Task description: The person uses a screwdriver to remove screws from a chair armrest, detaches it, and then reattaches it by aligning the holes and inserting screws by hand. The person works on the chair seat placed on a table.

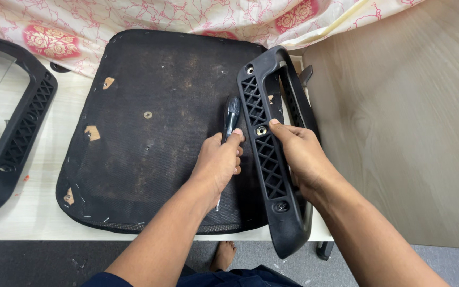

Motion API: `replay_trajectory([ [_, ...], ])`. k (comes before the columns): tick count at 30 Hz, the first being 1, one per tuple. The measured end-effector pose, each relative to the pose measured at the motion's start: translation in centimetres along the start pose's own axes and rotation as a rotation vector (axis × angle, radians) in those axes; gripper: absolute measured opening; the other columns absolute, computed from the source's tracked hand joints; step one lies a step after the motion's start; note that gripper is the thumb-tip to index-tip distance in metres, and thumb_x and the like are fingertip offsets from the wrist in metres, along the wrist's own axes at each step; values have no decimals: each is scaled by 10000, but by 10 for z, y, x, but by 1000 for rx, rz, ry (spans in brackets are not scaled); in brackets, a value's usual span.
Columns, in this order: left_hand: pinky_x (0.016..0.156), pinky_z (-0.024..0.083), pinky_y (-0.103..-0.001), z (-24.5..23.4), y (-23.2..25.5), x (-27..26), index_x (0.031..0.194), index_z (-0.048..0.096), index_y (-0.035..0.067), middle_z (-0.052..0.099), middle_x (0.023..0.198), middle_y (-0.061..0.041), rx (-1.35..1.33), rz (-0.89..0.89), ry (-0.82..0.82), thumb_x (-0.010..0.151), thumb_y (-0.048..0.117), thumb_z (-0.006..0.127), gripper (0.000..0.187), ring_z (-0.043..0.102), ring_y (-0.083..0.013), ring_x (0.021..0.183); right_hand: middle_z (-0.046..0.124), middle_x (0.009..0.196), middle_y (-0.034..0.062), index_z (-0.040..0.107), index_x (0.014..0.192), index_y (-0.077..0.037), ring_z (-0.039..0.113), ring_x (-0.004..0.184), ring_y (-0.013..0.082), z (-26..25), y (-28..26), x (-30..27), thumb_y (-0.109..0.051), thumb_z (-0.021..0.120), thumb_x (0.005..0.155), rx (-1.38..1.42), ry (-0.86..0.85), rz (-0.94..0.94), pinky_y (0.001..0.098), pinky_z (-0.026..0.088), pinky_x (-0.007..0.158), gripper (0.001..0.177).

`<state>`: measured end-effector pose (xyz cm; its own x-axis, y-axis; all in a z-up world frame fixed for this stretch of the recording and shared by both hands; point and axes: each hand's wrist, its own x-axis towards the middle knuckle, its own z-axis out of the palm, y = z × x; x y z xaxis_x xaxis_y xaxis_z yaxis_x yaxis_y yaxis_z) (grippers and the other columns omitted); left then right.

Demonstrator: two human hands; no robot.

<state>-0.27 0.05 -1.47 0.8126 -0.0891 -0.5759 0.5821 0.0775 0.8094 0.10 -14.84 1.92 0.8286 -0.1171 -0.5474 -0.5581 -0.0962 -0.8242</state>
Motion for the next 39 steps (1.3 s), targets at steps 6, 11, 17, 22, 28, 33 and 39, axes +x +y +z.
replay_trajectory([
  [6, 525, 374, -240, 18, -19, 4, 765, 488, 151, 404, 669, 41, -353, -15, -85, 1000, 416, 575, 365, 361, -67, 550, 739, 1095, 105, 691, 1147, 5, 634, 1088, 204, -37, 27, 46, -371, 461, 1027, 61, -116, -197, 398, 480, 1014, 457],
  [11, 537, 389, -232, 19, -19, 4, 737, 486, 144, 412, 595, 34, -227, 34, 14, 966, 365, 637, 353, 381, -86, 541, 695, 1212, 131, 601, 1303, 23, 640, 1136, 199, -47, 39, 75, -342, 514, 995, -189, 18, -123, 370, 469, 1051, 486],
  [17, 519, 397, -216, 21, -16, 0, 743, 505, 146, 424, 578, 49, -238, 33, 6, 958, 386, 644, 351, 391, -73, 530, 638, 1259, 235, 528, 1366, 20, 618, 1208, 353, -43, 46, 80, -370, 526, 1006, -267, 73, 248, 562, 496, 1050, 530],
  [22, 493, 398, -198, 22, -19, 2, 736, 507, 148, 422, 571, 44, -232, 3, -11, 960, 389, 639, 354, 395, -71, 507, 603, 1367, 270, 578, 1367, 73, 529, 1324, 382, -43, 72, 95, -332, 561, 950, -239, -65, 268, 598, 363, 1085, 582],
  [28, 474, 373, -212, 24, -31, 16, 739, 491, 133, 422, 588, 55, -381, 10, -72, 962, 331, 668, 346, 389, -50, 501, 544, 1392, 339, 363, 1422, 96, 530, 1341, 397, -52, 89, 108, -326, 780, 845, -250, -41, 254, 539, 423, 1134, 827],
  [33, 455, 351, -217, 36, -41, 31, 736, 493, 116, 408, 575, 45, -392, 26, -28, 955, 321, 663, 345, 374, -54, 482, 633, 1298, 298, 452, 1410, 62, 624, 1217, 370, -57, 81, 111, -343, 710, 844, -435, -116, 283, 571, 484, 1070, 741],
  [39, 442, 333, -219, 33, -50, 36, 734, 488, 108, 404, 568, 40, -403, -6, -22, 951, 314, 663, 346, 364, -60, 476, 638, 1293, 253, 452, 1422, 38, 626, 1181, 327, -56, 83, 109, -249, 631, 901, -432, -144, 267, 554, 427, 1031, 621],
])
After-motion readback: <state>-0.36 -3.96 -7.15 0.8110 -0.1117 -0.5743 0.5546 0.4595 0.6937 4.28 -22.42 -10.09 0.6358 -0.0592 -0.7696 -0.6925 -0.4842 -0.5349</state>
